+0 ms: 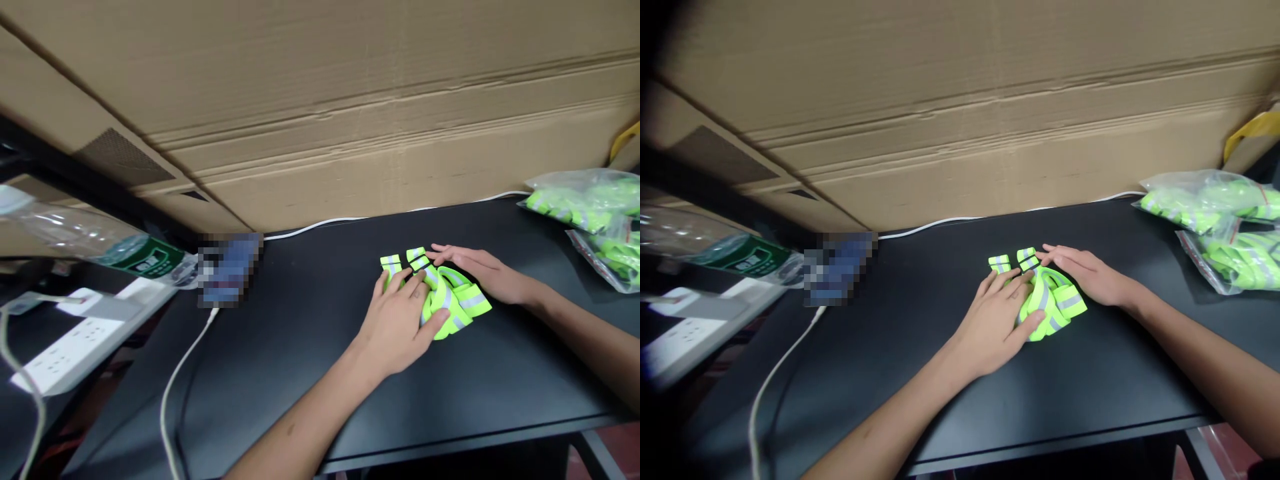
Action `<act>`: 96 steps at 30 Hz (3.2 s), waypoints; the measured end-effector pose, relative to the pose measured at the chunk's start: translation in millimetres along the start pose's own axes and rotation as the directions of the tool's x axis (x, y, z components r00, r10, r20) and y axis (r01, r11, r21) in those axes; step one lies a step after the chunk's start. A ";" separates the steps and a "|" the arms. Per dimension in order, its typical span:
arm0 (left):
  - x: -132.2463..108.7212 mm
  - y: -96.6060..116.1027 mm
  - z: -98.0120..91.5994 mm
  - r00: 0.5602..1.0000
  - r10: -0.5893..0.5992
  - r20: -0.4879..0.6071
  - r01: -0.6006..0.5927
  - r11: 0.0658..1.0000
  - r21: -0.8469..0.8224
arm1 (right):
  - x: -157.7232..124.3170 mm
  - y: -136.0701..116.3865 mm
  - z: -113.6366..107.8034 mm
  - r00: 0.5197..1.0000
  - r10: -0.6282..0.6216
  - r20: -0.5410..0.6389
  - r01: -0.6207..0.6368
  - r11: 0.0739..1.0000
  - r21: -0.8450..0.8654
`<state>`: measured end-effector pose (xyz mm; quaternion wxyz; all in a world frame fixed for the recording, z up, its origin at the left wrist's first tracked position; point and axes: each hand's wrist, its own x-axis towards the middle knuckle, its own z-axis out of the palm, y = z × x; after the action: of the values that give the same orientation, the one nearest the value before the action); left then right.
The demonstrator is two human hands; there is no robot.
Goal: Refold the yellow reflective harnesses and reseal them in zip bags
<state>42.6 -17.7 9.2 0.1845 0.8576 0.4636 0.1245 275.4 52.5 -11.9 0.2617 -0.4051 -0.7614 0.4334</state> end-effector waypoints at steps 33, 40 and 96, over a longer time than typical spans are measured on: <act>-15.6 -13.6 19.1 0.966 0.036 -0.256 -0.090 0.975 -0.202 | -57.8 -21.2 48.1 0.889 -0.354 0.289 0.443 0.507 -0.739; -40.0 14.2 22.2 0.959 -0.077 -0.274 0.082 0.997 0.009 | -79.3 -22.7 59.4 0.904 -0.359 0.234 0.394 0.483 -0.782; -58.9 34.2 29.0 0.965 -0.026 -0.261 -0.064 0.942 -0.329 | -85.6 -55.4 74.8 0.840 -0.471 0.270 0.472 0.389 -0.791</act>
<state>47.6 -90.2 -4.7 0.2633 0.7944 0.4475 0.3152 243.5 -69.6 -4.2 0.1479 -0.2459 -0.9551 -0.0742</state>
